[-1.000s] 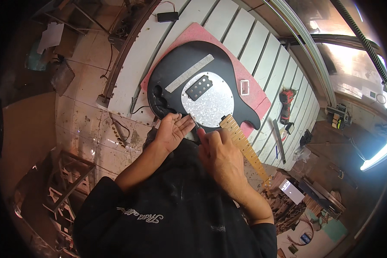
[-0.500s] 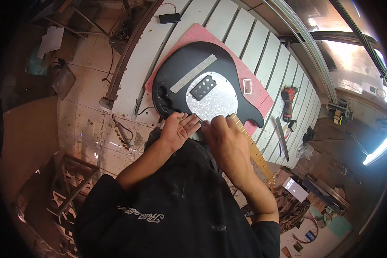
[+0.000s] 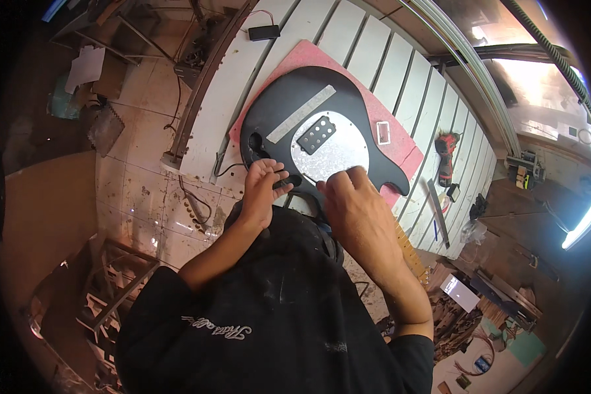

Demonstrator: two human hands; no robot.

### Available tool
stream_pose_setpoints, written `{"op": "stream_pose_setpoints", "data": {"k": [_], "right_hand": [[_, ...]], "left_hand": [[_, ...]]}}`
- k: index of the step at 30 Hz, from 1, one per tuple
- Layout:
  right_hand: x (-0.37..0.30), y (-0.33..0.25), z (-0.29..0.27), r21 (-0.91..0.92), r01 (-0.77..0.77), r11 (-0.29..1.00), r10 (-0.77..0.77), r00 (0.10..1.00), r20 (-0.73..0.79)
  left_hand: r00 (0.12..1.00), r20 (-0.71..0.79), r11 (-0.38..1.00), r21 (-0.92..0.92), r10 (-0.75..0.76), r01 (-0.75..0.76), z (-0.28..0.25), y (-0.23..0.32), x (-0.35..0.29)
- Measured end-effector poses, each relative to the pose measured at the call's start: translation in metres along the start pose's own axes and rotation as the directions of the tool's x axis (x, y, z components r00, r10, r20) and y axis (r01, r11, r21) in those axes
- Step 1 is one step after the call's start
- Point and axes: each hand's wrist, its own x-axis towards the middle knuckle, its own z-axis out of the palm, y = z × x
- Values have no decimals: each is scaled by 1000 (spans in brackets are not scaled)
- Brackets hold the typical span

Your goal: The person uses a screwdriver to tighten several screws on the pickguard of a black electric bass guitar placed on a workbench.

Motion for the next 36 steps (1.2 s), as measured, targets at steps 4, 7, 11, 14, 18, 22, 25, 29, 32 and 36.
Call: {"op": "stream_pose_setpoints", "data": {"k": [4,7,11,14,18,22,25,29,32,36], "right_hand": [[-1,2,6,3,-154,988,154,986,69],[1,-10,5,-16,-210,978,210,966,150],[4,-9,-14,-45,14,999,-9,993,115],[0,-11,-25,-19,105,994,-100,978,181],[-2,-6,-15,-86,103,991,-91,987,133],[6,13,-2,-179,32,983,-11,993,116],[5,15,-14,-186,21,982,11,985,171],[-5,18,-23,-113,193,975,-191,981,31],[2,19,-20,-123,48,991,-30,989,147],[-6,31,-15,-83,236,968,-241,969,-52]], "left_hand": [[771,529,614,490,354,-619,23,26,-12],[407,835,332,291,369,-897,50,42,-10],[500,853,496,374,146,-784,50,35,8],[528,839,367,455,128,-812,40,23,24],[576,808,366,502,123,-783,49,34,13],[567,808,322,500,159,-803,64,49,0],[439,880,209,401,183,-892,64,52,3],[537,838,224,507,97,-832,71,56,-5],[594,797,203,568,106,-798,75,56,-11],[630,769,218,600,110,-770,72,55,-10]]}}
